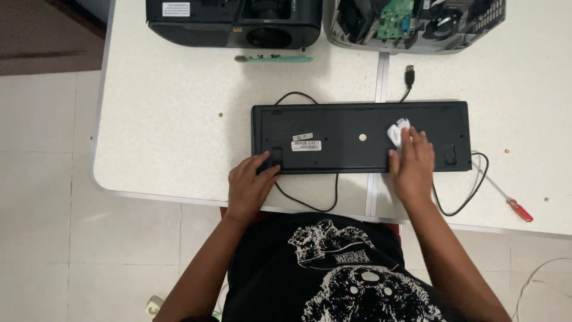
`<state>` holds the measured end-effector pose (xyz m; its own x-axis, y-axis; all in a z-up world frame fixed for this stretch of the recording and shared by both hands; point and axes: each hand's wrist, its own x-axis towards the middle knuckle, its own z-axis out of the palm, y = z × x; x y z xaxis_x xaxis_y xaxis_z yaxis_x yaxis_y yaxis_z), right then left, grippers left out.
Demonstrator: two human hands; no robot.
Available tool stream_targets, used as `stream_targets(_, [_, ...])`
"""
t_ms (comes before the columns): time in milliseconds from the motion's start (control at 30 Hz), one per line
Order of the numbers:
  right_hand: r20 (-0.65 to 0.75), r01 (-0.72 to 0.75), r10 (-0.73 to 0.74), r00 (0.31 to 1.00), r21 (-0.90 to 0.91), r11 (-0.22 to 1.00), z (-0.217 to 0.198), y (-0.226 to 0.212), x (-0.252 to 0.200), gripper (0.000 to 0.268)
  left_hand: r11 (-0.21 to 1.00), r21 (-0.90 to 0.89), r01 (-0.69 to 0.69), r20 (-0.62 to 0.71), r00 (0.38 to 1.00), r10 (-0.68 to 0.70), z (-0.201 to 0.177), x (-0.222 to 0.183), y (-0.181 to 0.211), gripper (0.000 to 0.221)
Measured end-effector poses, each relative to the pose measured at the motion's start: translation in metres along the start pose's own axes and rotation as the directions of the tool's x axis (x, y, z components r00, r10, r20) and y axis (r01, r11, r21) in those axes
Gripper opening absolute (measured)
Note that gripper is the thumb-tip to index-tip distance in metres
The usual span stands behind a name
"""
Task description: Cleaning a keyboard with a cloth and unscrewing the back panel using a screwdriver
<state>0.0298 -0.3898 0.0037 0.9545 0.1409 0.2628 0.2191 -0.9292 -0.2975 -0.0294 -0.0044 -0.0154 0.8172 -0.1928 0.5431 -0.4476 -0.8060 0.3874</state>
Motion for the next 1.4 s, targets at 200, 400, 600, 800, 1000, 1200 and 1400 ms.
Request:
stream_targets(200, [-0.107, 0.242, -0.232, 0.967, 0.091, 0.966, 0.148, -0.036, 0.000, 0.088, 0.983, 0.009, 0.183, 0.061, 0.981, -0.183, 0.022, -0.012, -0.005, 0.015])
stream_targets(400, [-0.052, 0.444, -0.441, 0.896, 0.143, 0.885, 0.083, -0.138, 0.004, 0.042, 0.981, 0.031, 0.190, 0.032, 0.981, -0.191, 0.019, 0.007, -0.005, 0.013])
stream_targets(600, [-0.143, 0.372, -0.360, 0.922, 0.071, 0.925, 0.116, -0.122, 0.030, 0.042, 0.992, 0.073, 0.106, 0.037, 0.993, -0.109, 0.019, -0.015, -0.010, 0.016])
stream_targets(800, [-0.110, 0.559, -0.571, 0.814, 0.419, 0.716, 0.102, -0.153, 0.028, 0.026, 0.987, 0.015, 0.162, -0.019, 0.987, -0.162, 0.022, -0.018, -0.007, 0.012])
stream_targets(1000, [-0.003, 0.486, -0.510, 0.860, 0.308, 0.818, 0.102, -0.141, 0.044, 0.031, 0.969, -0.050, 0.240, -0.032, 0.970, -0.242, 0.023, -0.019, 0.002, 0.006])
stream_targets(1200, [0.008, 0.551, -0.593, 0.805, 0.360, 0.753, 0.082, -0.152, 0.032, 0.028, 0.964, -0.026, 0.266, 0.008, 0.964, -0.266, 0.029, -0.022, -0.004, 0.009])
stream_targets(1400, [0.452, -0.427, 0.320, 0.833, 0.892, -0.147, 0.083, -0.105, 0.023, 0.041, 0.981, -0.033, 0.191, 0.049, 0.981, -0.189, 0.025, -0.007, -0.013, 0.011])
